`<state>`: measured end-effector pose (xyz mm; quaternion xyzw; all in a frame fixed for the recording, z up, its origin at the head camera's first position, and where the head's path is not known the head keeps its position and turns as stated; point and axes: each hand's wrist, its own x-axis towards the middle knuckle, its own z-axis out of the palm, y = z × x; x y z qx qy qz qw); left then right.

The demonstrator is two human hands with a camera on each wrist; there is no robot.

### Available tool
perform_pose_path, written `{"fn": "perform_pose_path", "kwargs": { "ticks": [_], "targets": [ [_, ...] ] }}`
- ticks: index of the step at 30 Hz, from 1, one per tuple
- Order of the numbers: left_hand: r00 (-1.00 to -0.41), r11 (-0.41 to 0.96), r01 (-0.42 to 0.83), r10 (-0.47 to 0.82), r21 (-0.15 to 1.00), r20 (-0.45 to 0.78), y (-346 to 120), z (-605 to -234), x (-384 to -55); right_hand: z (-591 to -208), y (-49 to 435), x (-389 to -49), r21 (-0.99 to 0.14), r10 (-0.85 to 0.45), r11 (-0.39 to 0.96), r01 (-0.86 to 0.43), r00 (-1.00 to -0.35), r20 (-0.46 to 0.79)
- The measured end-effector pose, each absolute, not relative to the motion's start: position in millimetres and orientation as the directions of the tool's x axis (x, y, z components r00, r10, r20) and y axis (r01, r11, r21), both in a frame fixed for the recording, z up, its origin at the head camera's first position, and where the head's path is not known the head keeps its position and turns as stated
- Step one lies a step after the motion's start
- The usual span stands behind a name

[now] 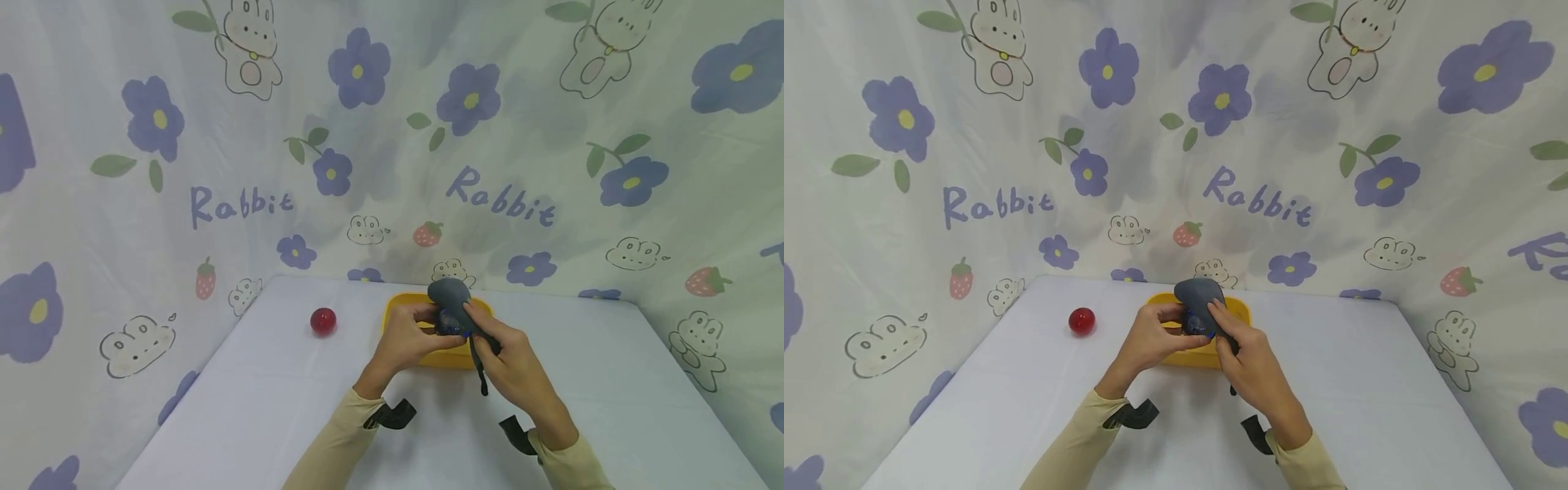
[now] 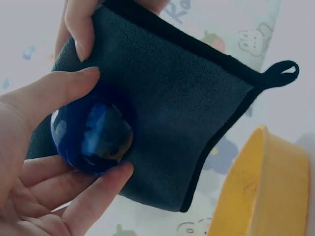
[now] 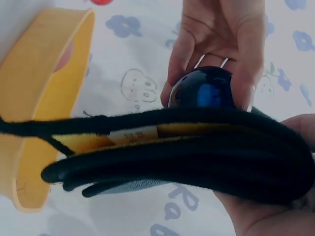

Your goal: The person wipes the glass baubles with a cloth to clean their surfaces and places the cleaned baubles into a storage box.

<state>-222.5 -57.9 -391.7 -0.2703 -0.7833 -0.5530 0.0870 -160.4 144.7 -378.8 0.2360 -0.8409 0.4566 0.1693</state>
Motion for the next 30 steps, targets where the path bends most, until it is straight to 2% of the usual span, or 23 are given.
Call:
{"fn": "perform_pose_path", "kwargs": {
  "ticks": [5, 11, 22, 30],
  "targets": [
    [-0.841, 0.251, 0.509, 0.35, 0.823, 0.413, -57, -387, -220, -382, 146, -165, -0.671, -0.248, 0.49, -0.557, -0.826, 0.506],
    [-0.837, 0.263, 0.506, 0.379, 0.821, 0.394, -57, -386, -216, -384, 152, -170, -0.715, -0.245, 0.483, -0.506, -0.862, 0.445],
    [-0.827, 0.201, 0.51, 0.383, 0.836, 0.413, -58, -386, -216, -387, 163, -180, -0.821, -0.295, 0.347, -0.453, -0.884, 0.363],
    [-0.831, 0.15, 0.497, 0.365, 0.855, 0.419, -59, -387, -219, -387, 163, -180, -0.847, -0.289, 0.331, -0.416, -0.899, 0.329]
  ]
}}
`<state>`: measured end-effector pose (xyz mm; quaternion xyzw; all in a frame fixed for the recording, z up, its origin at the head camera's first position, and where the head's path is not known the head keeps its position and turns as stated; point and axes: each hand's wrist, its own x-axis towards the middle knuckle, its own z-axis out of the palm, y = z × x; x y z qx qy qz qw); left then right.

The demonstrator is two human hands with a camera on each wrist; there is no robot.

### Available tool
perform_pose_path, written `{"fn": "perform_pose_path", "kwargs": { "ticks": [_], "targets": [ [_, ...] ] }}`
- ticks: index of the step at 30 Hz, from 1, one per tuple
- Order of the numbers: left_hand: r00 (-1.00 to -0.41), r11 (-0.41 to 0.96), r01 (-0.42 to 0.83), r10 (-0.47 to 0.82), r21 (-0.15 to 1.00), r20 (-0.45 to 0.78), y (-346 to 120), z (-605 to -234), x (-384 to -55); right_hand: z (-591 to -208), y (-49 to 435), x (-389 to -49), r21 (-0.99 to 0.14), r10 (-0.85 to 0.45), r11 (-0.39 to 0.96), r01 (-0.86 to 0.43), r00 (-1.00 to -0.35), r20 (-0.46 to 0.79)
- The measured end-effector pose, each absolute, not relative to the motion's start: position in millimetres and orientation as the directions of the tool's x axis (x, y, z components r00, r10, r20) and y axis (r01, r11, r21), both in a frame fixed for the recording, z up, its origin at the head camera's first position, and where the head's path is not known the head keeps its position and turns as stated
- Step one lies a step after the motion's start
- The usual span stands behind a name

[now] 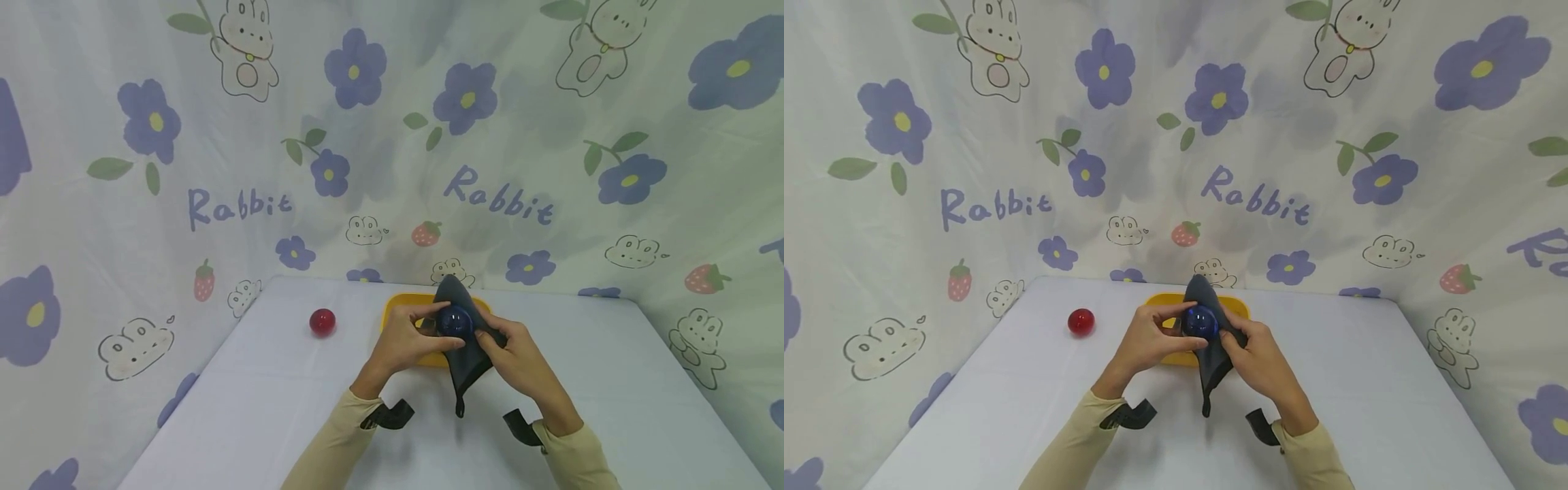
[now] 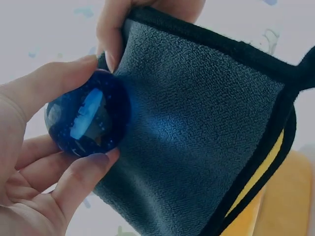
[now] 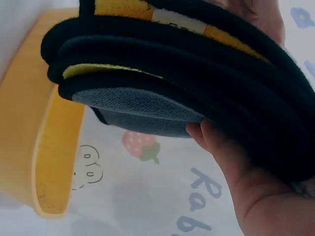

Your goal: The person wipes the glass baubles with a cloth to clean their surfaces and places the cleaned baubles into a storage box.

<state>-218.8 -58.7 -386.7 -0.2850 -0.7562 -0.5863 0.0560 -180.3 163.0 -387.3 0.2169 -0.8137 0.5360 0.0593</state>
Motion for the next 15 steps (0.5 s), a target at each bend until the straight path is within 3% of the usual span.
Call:
{"fn": "perform_pose_path", "kwargs": {
  "ticks": [15],
  "targets": [
    [-0.874, 0.104, 0.421, 0.314, 0.901, 0.371, -62.7, -390.0, -223.2, -383.1, 155.7, -172.4, -0.823, -0.246, 0.416, -0.388, -0.919, 0.309]
  ]
}}
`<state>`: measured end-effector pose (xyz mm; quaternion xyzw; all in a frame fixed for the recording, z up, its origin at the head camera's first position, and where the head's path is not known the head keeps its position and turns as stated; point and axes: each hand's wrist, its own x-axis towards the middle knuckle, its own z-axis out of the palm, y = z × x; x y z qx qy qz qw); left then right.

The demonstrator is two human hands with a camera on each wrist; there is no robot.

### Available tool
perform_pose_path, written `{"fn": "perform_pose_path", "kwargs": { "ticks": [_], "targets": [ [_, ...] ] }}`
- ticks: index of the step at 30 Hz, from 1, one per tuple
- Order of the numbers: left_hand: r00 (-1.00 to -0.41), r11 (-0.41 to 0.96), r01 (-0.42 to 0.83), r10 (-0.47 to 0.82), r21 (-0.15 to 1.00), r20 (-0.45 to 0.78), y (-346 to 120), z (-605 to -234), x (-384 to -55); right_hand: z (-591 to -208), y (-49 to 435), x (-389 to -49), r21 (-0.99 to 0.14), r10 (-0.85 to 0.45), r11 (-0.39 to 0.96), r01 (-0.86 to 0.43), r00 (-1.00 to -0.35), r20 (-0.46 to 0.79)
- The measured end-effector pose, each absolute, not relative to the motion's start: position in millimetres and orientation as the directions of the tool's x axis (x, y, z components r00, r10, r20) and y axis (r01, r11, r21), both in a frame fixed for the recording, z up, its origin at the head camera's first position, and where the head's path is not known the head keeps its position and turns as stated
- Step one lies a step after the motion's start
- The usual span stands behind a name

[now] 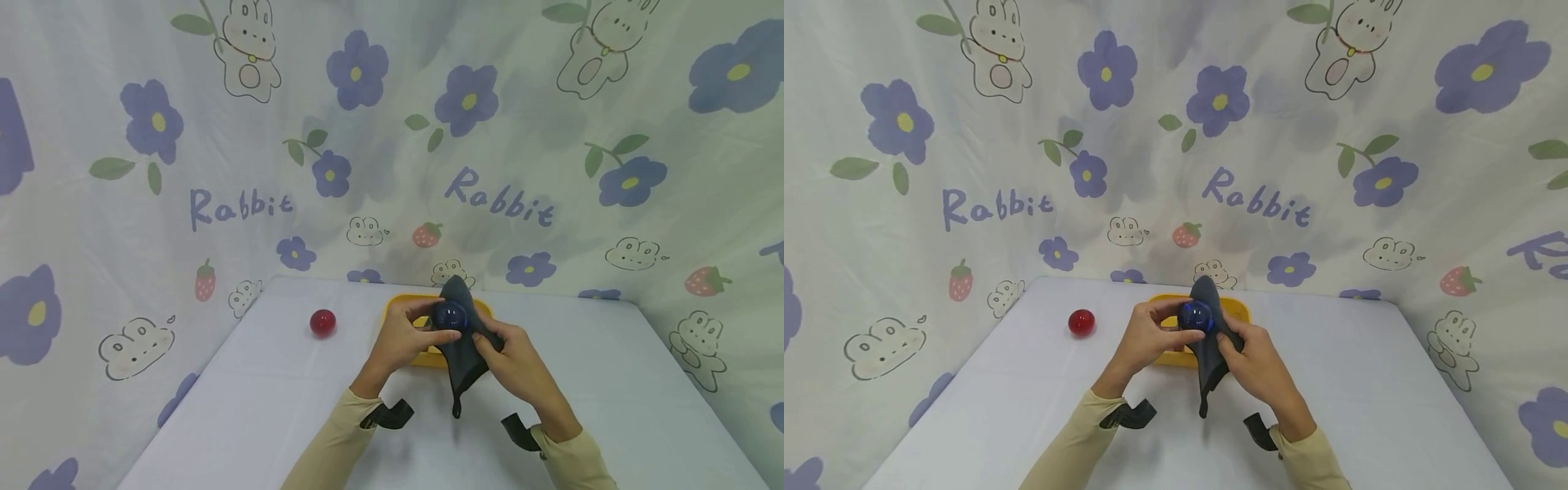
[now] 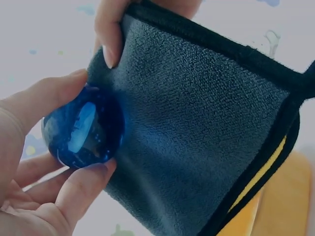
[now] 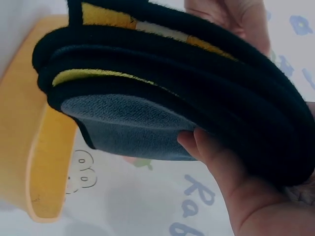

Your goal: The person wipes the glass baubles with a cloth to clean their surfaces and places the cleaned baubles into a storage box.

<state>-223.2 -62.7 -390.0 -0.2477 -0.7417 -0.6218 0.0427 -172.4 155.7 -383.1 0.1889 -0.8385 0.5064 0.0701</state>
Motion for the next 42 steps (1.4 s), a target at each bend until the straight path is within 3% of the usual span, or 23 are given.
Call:
{"fn": "perform_pose_path", "kwargs": {
  "ticks": [10, 19, 33, 42],
  "targets": [
    [-0.889, 0.166, 0.415, 0.285, 0.894, 0.359, -63, -390, -224, -377, 154, -164, -0.821, -0.237, 0.446, -0.356, -0.932, 0.275],
    [-0.894, 0.169, 0.396, 0.296, 0.902, 0.337, -62, -387, -223, -375, 151, -161, -0.783, -0.23, 0.469, -0.409, -0.912, 0.339],
    [-0.832, 0.203, 0.502, 0.379, 0.841, 0.405, -63, -390, -223, -380, 148, -162, -0.719, -0.248, 0.465, -0.516, -0.856, 0.454],
    [-0.838, 0.235, 0.49, 0.391, 0.839, 0.38, -61, -388, -219, -384, 151, -170, -0.706, -0.258, 0.471, -0.529, -0.848, 0.463]
  ]
}}
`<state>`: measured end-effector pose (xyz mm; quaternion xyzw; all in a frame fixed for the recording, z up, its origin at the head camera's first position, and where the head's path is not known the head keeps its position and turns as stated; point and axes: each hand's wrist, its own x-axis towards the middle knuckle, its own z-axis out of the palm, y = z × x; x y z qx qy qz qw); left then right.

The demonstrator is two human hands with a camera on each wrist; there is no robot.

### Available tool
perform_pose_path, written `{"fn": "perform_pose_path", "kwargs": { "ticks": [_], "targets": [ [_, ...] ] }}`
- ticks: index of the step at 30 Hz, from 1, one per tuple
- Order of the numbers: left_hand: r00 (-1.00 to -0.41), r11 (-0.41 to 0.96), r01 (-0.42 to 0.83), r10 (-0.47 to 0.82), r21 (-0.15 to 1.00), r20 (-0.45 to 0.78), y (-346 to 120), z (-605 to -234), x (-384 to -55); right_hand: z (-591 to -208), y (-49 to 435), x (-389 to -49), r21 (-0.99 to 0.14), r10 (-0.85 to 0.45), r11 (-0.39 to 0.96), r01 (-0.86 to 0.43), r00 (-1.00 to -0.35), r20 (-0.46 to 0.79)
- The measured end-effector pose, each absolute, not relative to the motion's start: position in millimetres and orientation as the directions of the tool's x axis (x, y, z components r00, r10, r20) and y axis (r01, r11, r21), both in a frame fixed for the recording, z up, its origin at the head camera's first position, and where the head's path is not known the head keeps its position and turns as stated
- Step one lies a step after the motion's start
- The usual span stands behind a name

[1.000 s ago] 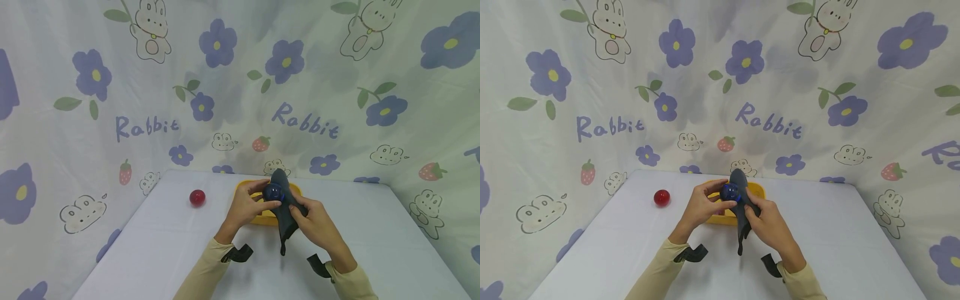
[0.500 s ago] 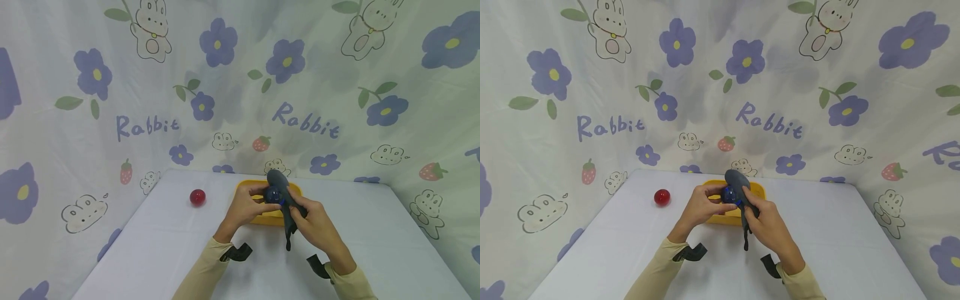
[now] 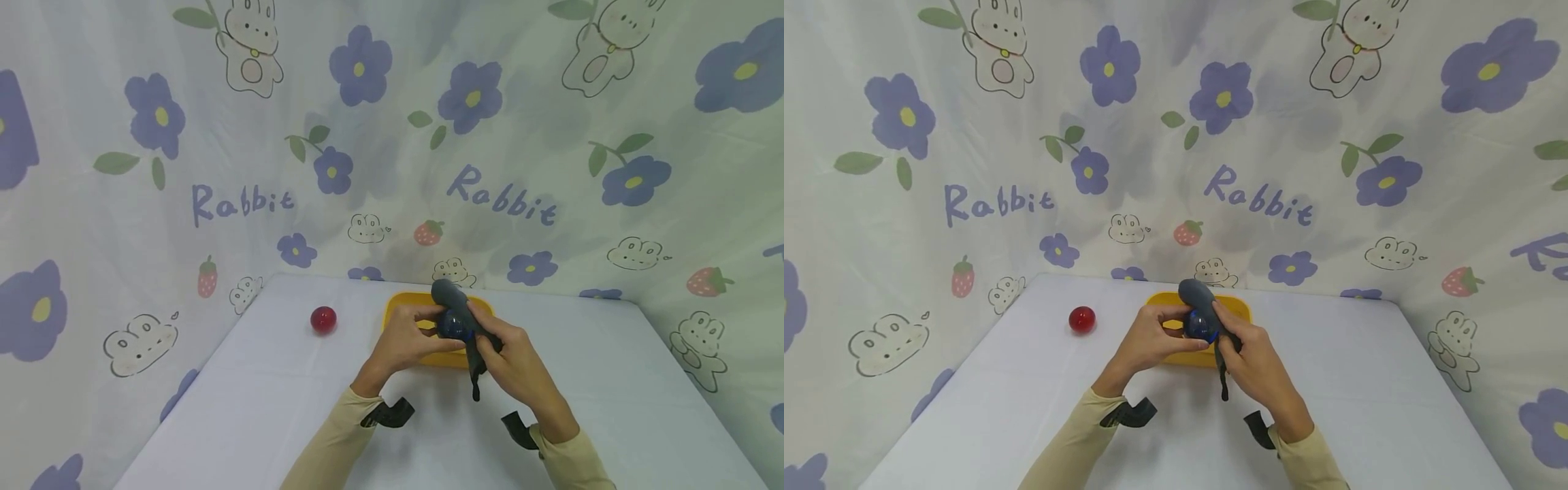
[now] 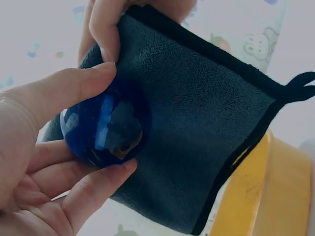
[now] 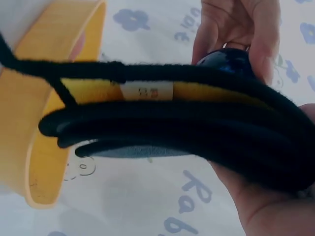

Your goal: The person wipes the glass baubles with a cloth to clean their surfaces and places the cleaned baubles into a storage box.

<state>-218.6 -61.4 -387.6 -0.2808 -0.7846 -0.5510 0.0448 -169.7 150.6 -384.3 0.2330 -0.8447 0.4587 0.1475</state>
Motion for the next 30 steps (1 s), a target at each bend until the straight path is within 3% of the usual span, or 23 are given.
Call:
{"fn": "perform_pose_path", "kwargs": {
  "ticks": [18, 30],
  "targets": [
    [-0.832, 0.168, 0.487, 0.388, 0.857, 0.397, -63.5, -384.8, -217.5, -387.1, 159.1, -178.1, -0.813, -0.288, 0.372, -0.448, -0.888, 0.359],
    [-0.862, 0.078, 0.456, 0.285, 0.887, 0.418, -62.0, -391.1, -222.4, -385.9, 157.6, -174.7, -0.813, -0.299, 0.379, -0.442, -0.89, 0.345]
  ]
}}
